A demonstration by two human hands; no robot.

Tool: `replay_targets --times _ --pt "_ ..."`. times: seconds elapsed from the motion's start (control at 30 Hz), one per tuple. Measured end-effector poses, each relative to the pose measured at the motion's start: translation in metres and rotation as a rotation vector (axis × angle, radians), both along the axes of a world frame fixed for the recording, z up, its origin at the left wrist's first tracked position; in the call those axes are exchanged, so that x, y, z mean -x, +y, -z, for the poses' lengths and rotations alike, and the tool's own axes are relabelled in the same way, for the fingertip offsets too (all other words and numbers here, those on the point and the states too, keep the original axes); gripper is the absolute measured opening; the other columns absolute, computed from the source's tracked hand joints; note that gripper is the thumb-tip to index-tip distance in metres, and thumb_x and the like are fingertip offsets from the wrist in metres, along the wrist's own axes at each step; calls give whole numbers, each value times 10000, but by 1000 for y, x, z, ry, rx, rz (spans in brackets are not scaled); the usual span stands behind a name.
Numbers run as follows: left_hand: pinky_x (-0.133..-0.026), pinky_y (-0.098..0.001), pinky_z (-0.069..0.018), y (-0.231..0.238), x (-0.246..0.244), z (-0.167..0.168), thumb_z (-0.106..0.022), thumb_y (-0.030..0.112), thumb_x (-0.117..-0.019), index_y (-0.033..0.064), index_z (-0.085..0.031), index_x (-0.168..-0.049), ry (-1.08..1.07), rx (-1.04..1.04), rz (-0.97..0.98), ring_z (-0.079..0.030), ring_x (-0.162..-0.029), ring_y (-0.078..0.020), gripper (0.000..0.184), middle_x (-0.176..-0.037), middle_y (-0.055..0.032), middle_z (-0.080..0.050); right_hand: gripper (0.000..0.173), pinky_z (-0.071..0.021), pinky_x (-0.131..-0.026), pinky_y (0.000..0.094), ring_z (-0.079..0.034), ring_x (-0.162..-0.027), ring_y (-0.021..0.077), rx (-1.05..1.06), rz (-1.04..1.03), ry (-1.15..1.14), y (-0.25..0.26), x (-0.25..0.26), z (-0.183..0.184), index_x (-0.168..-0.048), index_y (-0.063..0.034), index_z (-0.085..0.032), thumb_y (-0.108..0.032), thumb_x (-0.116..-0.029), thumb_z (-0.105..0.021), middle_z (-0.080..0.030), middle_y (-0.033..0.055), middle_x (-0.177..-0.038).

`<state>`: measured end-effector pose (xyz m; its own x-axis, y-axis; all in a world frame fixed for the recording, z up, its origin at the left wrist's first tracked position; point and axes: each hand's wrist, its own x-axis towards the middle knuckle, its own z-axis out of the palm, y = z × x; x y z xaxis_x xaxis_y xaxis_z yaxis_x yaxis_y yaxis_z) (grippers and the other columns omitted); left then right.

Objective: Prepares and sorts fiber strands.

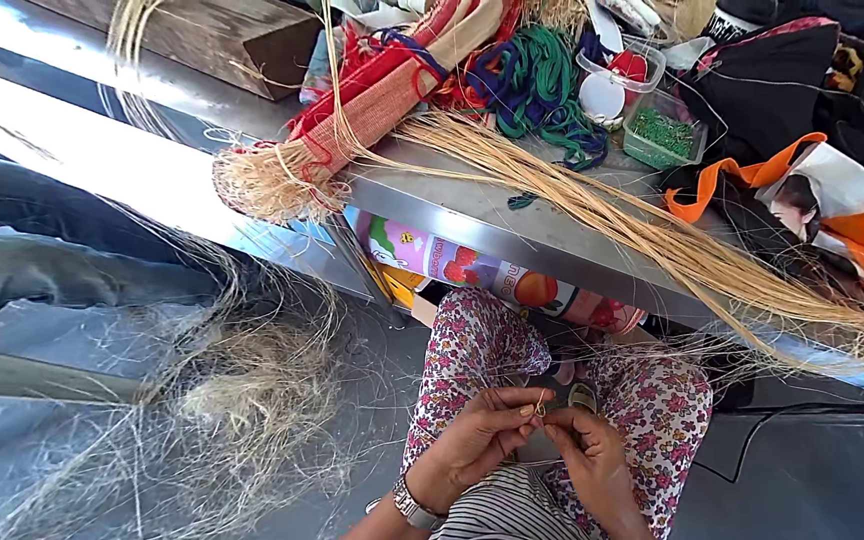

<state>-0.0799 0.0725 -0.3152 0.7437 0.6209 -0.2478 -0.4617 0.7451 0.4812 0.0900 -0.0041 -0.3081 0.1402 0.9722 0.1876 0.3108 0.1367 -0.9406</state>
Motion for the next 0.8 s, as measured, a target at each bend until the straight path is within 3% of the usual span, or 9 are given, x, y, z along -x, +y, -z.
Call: replay_targets --times 0.23,0.5,0.73,0.8 --pt "-724 -215 -596 4 7 5 -595 -54 -887 47 -759 -1123 212 -282 -187 -708 -754 -58 305 -874 15 -759 145 -509 -700 72 -614 -730 -72 -44 -151 -49 -11 -5 -7 -976 5 -743 -97 -952 -642 -725 16 -853" --pt "-696 -206 -593 -3 1 6 -617 -79 -882 35 -758 -1094 361 -557 -350 -698 -737 -37 279 -884 37 -760 123 -483 -659 88 -591 -673 5 -155 -314 -122 -17 -2 -13 -945 31 -741 -37 -938 -639 -665 76 -746" --pt "-727 -224 -601 -3 4 -1 -574 -33 -907 36 -742 -1146 260 -506 -392 -709 -770 -47 301 -902 39 -759 131 -487 -674 75 -597 -692 -29 -119 -270 -60 -13 11 -8 -953 32 -751 -42 -936 -645 -685 63 -767" --pt "-729 -223 -598 -1 7 -3 -660 17 -909 58 -761 -1126 229 -529 -407 -705 -780 -45 243 -923 36 -760 130 -501 -700 86 -624 -706 -12 -106 -242 -93 -12 17 -8 -947 45 -755 -25 -916 -650 -705 86 -780"
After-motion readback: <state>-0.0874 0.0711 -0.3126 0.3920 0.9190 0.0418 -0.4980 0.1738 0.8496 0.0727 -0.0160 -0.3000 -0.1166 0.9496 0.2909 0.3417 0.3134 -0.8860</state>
